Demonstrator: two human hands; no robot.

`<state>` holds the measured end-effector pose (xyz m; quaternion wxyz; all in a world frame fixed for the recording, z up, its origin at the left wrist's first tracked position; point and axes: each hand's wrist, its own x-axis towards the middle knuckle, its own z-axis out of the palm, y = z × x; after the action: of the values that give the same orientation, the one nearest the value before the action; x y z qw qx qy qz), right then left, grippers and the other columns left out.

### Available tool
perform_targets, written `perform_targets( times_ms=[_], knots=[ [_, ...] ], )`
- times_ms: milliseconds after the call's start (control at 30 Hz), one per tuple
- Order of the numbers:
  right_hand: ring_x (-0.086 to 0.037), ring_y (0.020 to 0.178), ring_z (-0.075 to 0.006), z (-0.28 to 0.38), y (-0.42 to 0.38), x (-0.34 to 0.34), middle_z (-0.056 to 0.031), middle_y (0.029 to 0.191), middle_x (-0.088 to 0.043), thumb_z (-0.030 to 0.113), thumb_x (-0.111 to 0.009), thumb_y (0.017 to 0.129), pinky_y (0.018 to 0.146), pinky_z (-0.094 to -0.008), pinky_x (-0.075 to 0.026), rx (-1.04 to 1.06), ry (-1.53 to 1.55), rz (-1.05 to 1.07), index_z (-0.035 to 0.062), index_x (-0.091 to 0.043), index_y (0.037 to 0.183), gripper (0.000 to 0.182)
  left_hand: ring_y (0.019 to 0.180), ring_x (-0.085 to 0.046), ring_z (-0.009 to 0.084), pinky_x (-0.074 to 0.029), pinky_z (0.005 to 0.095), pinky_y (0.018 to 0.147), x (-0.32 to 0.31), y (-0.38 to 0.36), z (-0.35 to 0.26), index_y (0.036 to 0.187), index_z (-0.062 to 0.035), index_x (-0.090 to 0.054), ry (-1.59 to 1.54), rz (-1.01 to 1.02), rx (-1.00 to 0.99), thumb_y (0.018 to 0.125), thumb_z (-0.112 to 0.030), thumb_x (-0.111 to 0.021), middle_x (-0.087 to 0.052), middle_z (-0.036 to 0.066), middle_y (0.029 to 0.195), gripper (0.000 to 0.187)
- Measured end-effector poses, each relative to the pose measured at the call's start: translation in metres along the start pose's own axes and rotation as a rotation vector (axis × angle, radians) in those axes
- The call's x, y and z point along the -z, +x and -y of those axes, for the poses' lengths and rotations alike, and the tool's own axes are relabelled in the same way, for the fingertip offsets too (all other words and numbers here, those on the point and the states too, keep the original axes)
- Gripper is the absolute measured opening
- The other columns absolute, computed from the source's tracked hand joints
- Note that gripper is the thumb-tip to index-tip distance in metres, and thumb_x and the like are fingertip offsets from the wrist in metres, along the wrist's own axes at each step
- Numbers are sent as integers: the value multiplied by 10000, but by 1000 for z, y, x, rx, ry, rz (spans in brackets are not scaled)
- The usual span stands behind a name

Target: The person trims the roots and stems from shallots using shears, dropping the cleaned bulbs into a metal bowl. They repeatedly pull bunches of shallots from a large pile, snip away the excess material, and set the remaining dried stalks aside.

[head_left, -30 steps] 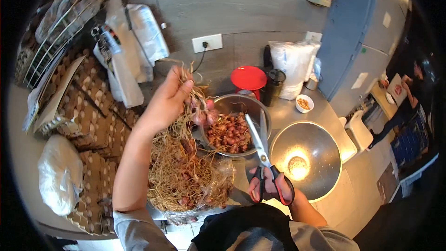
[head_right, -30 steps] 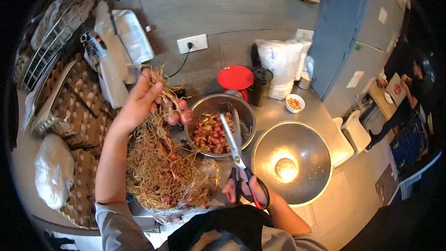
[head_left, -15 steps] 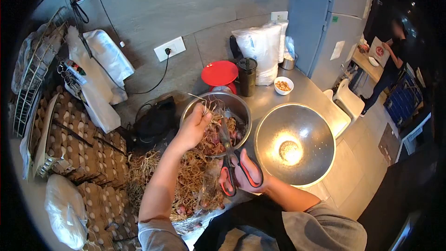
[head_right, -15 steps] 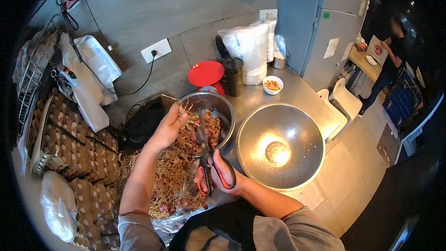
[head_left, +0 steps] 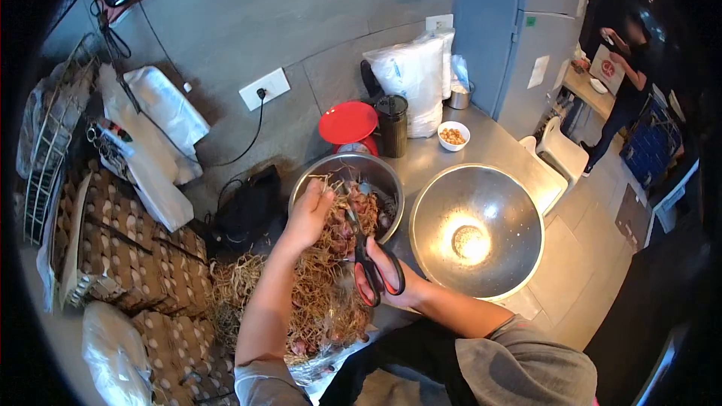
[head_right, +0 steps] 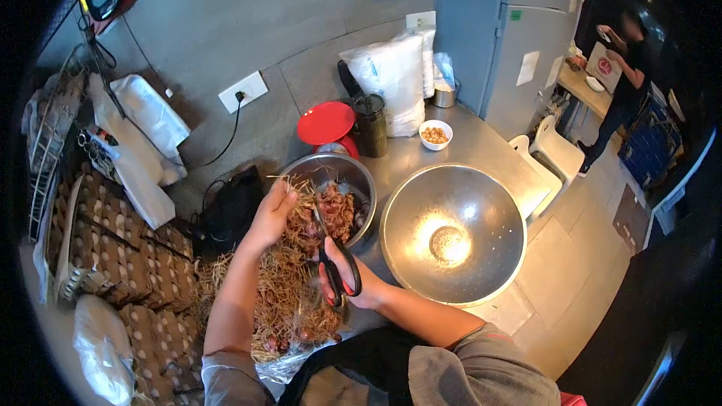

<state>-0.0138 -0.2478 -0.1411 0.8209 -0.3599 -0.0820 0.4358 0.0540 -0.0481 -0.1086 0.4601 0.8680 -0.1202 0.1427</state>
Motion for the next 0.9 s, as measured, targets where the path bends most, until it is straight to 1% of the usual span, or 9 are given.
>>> perform_targets(
  times_ms=[33,133,267,300,433,500,633,767,900],
  knots=[
    [-462,382,-151,0,-1,-2,-33,555,-478,648,-419,829,384,-277,-385,-25,6,1,78,-477,776,576,905,-529,300,-402,350,796,2,0,2,975,19,-467,-19,11,79,922,-195,-471,-533,175,941,221],
    [-454,368,-151,-2,-3,-4,-34,518,-456,645,-411,834,369,-276,-374,34,-74,-28,75,-458,691,590,912,-531,289,-402,348,799,4,2,3,996,28,-475,16,8,68,920,-193,-477,-532,180,943,234],
    [-573,611,-161,0,-14,-2,-69,795,-587,706,-274,829,537,-308,-432,-69,13,76,114,-468,1057,663,947,-533,281,-398,331,827,3,3,13,1052,37,-482,-4,-11,79,924,-190,-469,-541,174,981,260],
    [-589,730,-171,3,-17,4,-73,966,-599,747,-190,805,607,-297,-405,-130,-104,151,177,-388,1201,722,953,-533,281,-397,329,832,1,3,14,1055,37,-482,-26,-21,64,927,-189,-464,-543,171,991,261],
    [-591,734,-168,-2,-16,5,-64,987,-608,765,-169,790,601,-273,-377,-125,-91,157,162,-400,1201,766,982,-532,287,-392,329,855,3,-2,-10,1083,42,-476,-25,50,172,935,-192,-446,-545,165,1040,279],
    [-583,760,-169,1,-9,10,-58,993,-611,778,-170,775,611,-279,-385,-121,-122,161,130,-384,1232,821,987,-531,293,-392,336,858,1,-5,-22,1089,41,-472,21,69,69,937,-199,-443,-543,169,1052,286],
    [-558,612,-183,4,-3,4,-56,786,-585,749,-202,802,546,-279,-386,-60,-20,97,110,-451,1120,756,1000,-531,299,-391,343,863,0,-9,-25,1103,35,-468,81,135,93,936,-201,-446,-543,168,1065,290],
    [-484,471,-145,-3,0,0,-15,645,-530,643,-305,866,443,-249,-363,18,102,-22,93,-533,993,609,983,-530,289,-393,348,856,-7,-9,-6,1096,23,-468,85,27,131,942,-201,-441,-549,152,1029,274],
    [-510,491,-152,-2,-2,15,-29,690,-560,655,-291,858,459,-256,-384,19,-7,-57,92,-517,1051,637,886,-503,204,-398,316,815,5,-2,-9,1051,11,-458,-61,-27,228,949,-206,-443,-540,101,928,240]
  ],
)
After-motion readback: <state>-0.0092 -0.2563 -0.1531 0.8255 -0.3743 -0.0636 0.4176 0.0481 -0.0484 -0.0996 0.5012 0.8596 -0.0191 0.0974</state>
